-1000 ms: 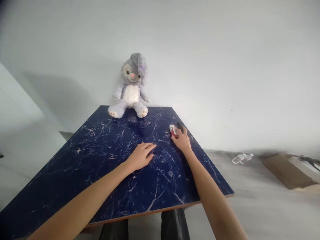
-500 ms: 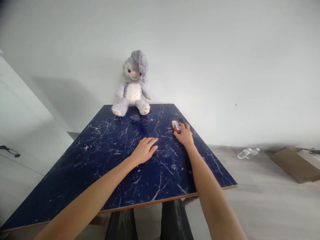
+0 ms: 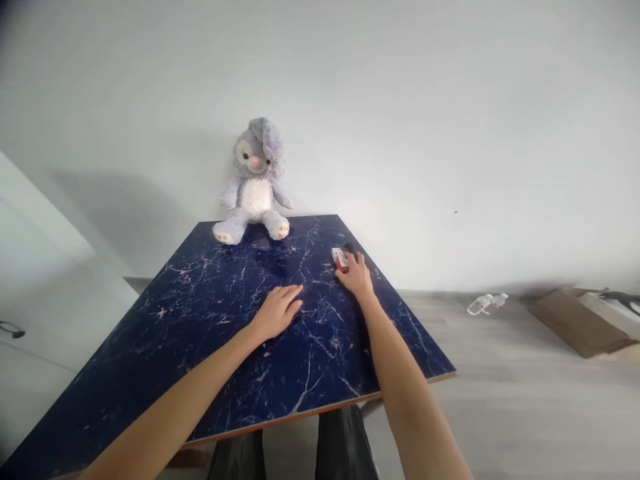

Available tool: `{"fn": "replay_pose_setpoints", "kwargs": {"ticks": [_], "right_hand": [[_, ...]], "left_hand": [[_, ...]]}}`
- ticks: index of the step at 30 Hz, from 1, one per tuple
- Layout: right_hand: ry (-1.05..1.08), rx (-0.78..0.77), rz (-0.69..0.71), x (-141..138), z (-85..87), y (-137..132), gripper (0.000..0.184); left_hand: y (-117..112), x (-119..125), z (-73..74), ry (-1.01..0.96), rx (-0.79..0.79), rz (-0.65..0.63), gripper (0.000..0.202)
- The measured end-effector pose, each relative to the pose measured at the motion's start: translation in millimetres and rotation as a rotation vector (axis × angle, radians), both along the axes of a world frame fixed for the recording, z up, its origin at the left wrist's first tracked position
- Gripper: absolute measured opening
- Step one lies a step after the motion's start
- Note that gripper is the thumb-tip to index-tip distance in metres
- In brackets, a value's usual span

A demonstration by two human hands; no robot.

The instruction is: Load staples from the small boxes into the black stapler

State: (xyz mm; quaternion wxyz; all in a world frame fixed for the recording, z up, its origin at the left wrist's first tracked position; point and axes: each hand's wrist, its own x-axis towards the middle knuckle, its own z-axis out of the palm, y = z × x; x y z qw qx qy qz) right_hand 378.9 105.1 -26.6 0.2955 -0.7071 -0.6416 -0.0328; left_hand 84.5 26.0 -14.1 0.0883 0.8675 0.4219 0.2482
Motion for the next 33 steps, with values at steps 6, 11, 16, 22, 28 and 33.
{"fn": "replay_pose_setpoints", "kwargs": {"ticks": [6, 11, 16, 22, 28, 33], "right_hand": [[-0.024, 0.028, 0.027, 5, -2.9, 7, 0.078], [0.038, 0.032, 0.044, 6, 0.6, 8, 0.083], [0.271, -0.045, -0.111, 19, -0.9, 15, 0.066], [0.228, -0.067, -0.078, 27, -4.1, 23, 0.056], [0.21, -0.074, 0.01, 25, 0.9, 15, 0.057], [0.19, -0.107, 0.19, 11, 8.5, 4, 0.046]], "left_hand": [[1, 2, -6.6, 0.006, 0.035, -0.034, 0.05], [3, 1, -8.6, -0.02, 0.01, -0.002, 0.051], [4, 0, -8.6, -0.054, -0.007, -0.006, 0.05], [4, 1, -8.4, -0.059, 0.019, 0.006, 0.048], [1, 2, -1.8, -0.084, 0.017, -0.021, 0.047], [12, -22, 5.7, -0.084, 0.071, 0.04, 0.047]]}}
